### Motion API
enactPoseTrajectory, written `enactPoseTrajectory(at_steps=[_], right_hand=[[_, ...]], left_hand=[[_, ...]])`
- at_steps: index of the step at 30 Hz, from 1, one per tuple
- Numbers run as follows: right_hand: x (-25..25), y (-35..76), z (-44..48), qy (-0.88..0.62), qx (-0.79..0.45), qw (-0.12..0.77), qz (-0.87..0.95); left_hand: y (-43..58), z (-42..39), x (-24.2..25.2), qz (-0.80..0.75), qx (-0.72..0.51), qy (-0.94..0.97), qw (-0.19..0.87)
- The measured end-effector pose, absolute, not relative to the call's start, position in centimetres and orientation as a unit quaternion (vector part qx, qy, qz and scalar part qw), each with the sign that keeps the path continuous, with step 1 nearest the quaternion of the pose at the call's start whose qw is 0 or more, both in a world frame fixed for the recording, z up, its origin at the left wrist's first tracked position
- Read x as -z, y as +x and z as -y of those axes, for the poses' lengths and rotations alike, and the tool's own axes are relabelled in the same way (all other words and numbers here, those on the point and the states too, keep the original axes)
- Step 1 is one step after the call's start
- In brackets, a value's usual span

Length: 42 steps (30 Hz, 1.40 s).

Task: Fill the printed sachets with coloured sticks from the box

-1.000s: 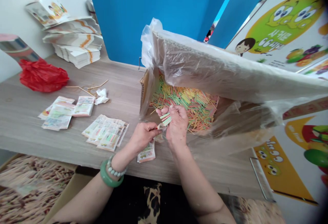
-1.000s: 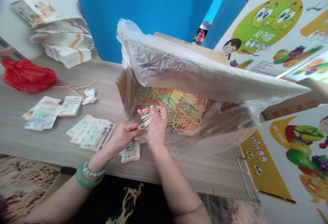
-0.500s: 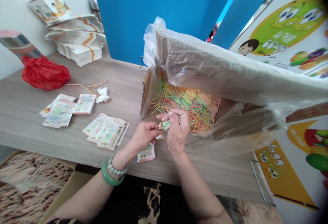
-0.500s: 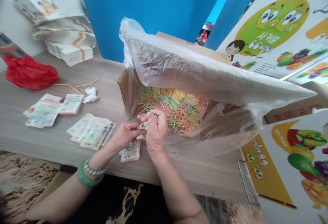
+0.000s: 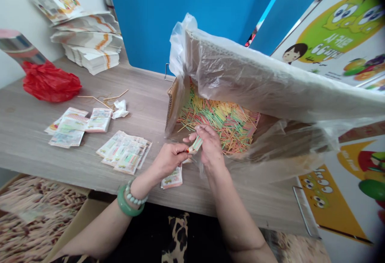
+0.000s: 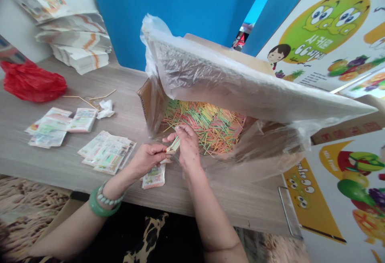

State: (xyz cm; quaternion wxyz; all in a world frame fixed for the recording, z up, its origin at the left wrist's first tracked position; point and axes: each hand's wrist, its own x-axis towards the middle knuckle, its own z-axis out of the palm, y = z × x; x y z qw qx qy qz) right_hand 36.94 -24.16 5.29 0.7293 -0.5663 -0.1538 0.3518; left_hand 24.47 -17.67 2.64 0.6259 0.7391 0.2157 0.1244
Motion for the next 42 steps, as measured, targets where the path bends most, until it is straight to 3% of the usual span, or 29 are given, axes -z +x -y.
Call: enactPoseTrajectory(at_steps=[5,11,19,27,32,42], right_hand=[[-4.8,37.0,24.0,-0.568,-0.376,0.72,0.136],[-4.3,37.1,23.8,-0.56,-0.406,0.71,0.129],[-3.6,35.9,24.3,-0.588,-0.272,0.74,0.18],[-3.2,35.7,25.5,-0.639,-0.277,0.638,0.329],[-4.6,36.5,27.0,-0.631,-0.31,0.558,0.441],[-2.4,36.0,27.4,-0.671,-0.258,0.612,0.329]], left_hand=[[24.3,17.4,-3.1,-0.185,-0.127,0.78,0.584],[24.2,17.1,-2.8,-0.158,-0.083,0.775,0.606],[24.9,18.1,-2.6,-0.257,-0.116,0.639,0.716],[25.4,18.6,-2.6,-0.241,-0.175,0.651,0.698],[25.2,18.0,-2.2,-0.245,-0.213,0.538,0.778],[23.6,17.2,-3.0,-0.223,-0.202,0.454,0.839]])
